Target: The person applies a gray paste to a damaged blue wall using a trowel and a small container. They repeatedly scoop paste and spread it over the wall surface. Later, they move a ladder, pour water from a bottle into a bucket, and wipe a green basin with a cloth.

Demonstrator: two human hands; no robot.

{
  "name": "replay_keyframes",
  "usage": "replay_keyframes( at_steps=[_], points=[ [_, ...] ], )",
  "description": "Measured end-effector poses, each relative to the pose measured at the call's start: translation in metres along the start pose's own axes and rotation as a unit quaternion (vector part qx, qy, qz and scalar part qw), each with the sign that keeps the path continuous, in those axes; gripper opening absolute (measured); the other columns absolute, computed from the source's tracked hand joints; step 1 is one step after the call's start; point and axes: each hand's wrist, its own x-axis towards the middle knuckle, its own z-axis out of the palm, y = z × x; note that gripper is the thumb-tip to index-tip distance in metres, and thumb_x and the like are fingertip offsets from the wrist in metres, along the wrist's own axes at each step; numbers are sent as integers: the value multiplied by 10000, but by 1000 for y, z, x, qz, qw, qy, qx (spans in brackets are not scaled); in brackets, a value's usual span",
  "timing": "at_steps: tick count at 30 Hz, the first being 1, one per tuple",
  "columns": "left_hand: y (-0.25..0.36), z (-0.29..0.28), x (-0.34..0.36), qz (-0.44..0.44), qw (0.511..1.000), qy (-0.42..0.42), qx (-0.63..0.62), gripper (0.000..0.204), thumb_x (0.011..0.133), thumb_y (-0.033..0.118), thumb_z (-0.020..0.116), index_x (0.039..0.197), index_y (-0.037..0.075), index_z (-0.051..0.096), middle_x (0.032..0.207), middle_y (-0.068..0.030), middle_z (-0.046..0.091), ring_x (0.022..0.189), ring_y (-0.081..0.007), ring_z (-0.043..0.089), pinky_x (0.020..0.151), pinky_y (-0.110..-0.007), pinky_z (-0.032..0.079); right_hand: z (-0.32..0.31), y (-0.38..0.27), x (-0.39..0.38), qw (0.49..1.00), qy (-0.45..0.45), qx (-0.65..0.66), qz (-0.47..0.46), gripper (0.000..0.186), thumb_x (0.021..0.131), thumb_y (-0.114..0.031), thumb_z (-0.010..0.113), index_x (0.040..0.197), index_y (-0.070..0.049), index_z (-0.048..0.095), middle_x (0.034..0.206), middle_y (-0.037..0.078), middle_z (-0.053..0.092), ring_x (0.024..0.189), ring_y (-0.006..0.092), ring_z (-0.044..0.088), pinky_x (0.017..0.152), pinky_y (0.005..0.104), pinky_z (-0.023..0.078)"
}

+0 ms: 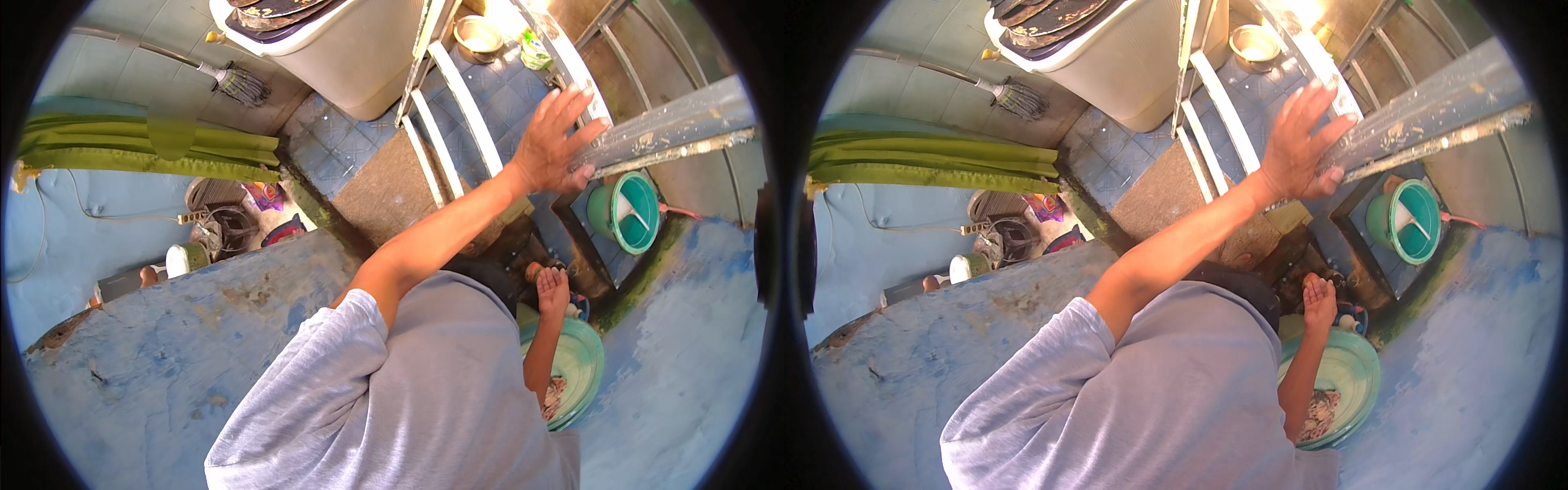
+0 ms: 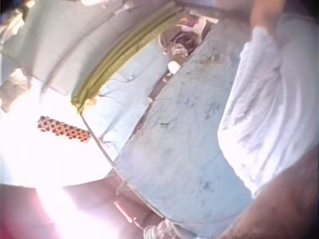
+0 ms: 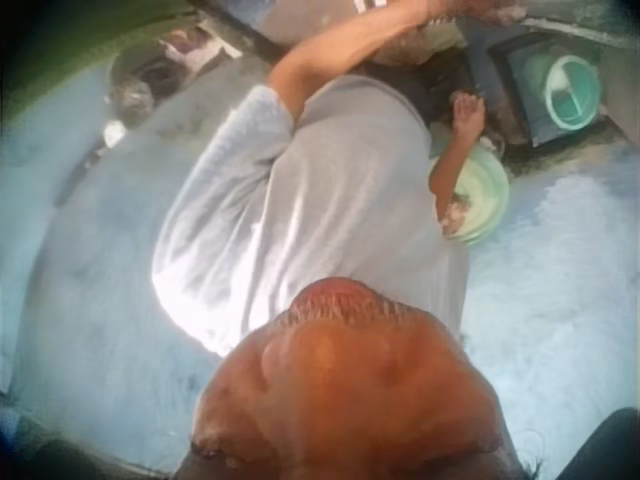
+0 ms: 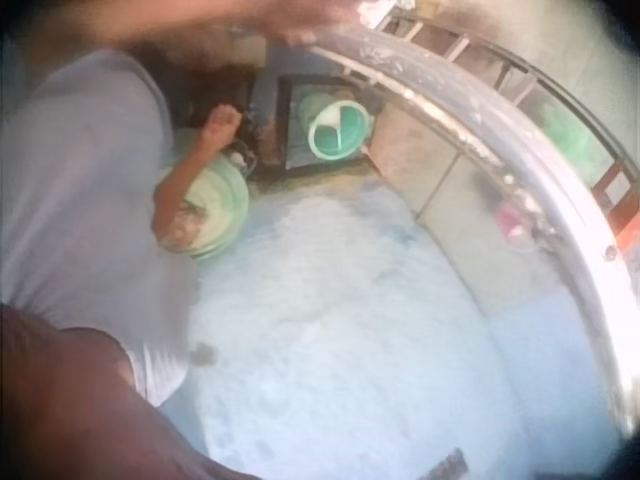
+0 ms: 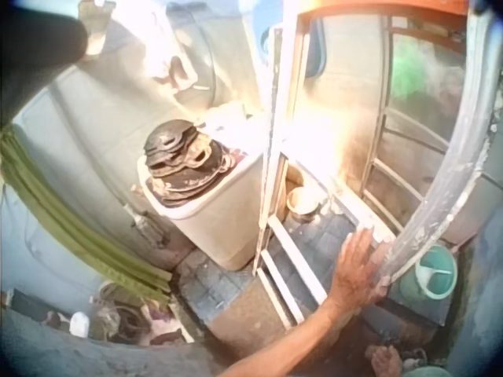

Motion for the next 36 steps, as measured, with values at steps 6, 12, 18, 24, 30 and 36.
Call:
replay_keyframes(
  at_steps=[6,12,18,24,30,36],
  points=[
    [62,-52,-50,-99,979,-92,-150,341,743,120,648,1073,53,595,1087,-189,586,990,-375,582,811,-457,492,70,-43,-62,988,-18,50,-142,517,943,-479,504,1157,-9,530,1176,155,552,1092,264,542,963,357,429],
    [101,-23,-67,-449,749,-361,-327,436,965,386,453,1218,43,540,1133,-168,594,1028,-295,574,896,-374,445,140,-65,-137,803,-71,-121,-579,693,981,-555,258,1341,12,429,1312,167,496,1193,288,492,1021,408,373],
    [110,-8,-69,-646,291,-462,-533,563,969,420,446,1416,91,352,1358,-96,469,1273,-226,430,1044,-385,356,138,-84,-144,630,-26,-264,-730,662,972,-517,296,1327,20,453,1303,220,485,1200,394,453,1026,467,330],
    [118,-39,8,-411,484,-650,-417,437,917,126,543,1340,62,452,1331,-102,482,1275,-193,446,1029,-347,386,83,-88,-107,760,111,-288,-571,492,965,-405,419,1187,2,582,1119,215,603,1066,393,556,904,446,433],
    [131,-70,159,-42,946,-144,-287,387,823,115,674,1168,1,543,1194,-138,557,1075,-208,547,924,-339,437,35,-59,-64,814,122,-267,-501,302,926,-273,545,879,15,618,846,191,636,756,366,607,688,438,467],
    [76,-28,240,-136,906,45,-398,298,957,168,514,1197,-9,514,1134,-97,559,1068,-199,520,974,-325,385,35,-17,-63,889,87,-105,-436,108,831,-95,648,803,3,610,693,42,606,619,127,573,604,279,466]
  ],
)
